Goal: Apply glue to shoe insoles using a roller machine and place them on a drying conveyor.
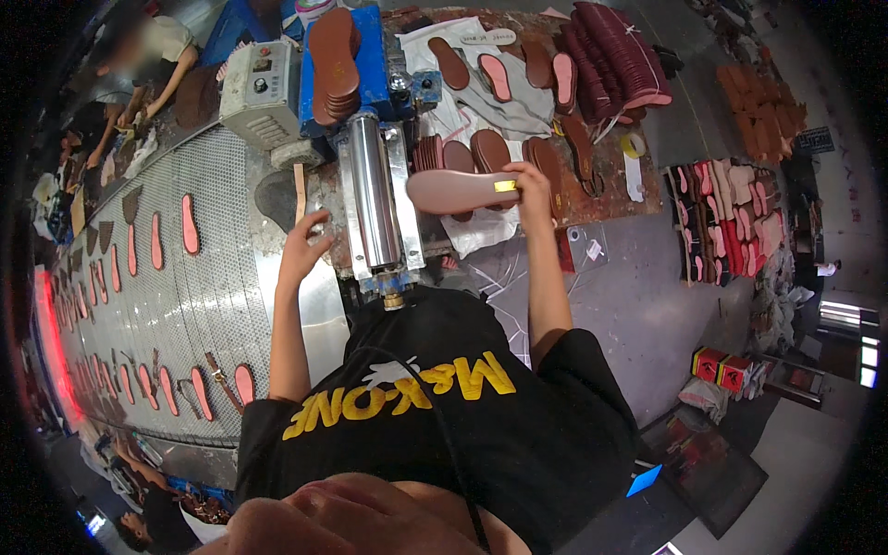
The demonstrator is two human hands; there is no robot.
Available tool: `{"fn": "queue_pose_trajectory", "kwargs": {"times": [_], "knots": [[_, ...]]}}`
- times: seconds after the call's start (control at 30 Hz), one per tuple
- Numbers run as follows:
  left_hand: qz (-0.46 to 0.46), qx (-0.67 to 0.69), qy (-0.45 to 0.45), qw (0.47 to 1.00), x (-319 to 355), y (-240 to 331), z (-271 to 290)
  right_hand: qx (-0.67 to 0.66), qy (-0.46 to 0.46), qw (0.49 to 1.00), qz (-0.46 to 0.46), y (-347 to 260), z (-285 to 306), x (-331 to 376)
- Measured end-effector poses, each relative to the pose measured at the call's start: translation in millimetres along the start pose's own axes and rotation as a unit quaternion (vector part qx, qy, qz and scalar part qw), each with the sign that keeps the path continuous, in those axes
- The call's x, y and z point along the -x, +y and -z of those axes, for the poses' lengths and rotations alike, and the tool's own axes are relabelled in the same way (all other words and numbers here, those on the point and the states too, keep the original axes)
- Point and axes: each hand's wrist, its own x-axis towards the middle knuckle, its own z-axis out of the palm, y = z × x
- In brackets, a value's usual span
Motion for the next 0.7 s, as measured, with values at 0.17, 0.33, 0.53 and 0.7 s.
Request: {"fn": "queue_pose_trajectory", "kwargs": {"times": [0.17,0.33,0.53,0.7], "knots": [[-0.196,-0.120,-0.090,0.969,-11,64,3,-0.038,-0.128,0.991,-0.017,33,-57,14],[-0.238,-0.201,-0.076,0.947,-10,65,14,-0.016,-0.177,0.975,-0.134,47,-74,32],[-0.243,-0.273,-0.008,0.931,7,24,58,-0.006,-0.122,0.931,-0.345,140,-6,52],[-0.176,-0.165,-0.007,0.970,28,-36,88,0.130,-0.135,0.896,-0.402,238,61,91]]}}
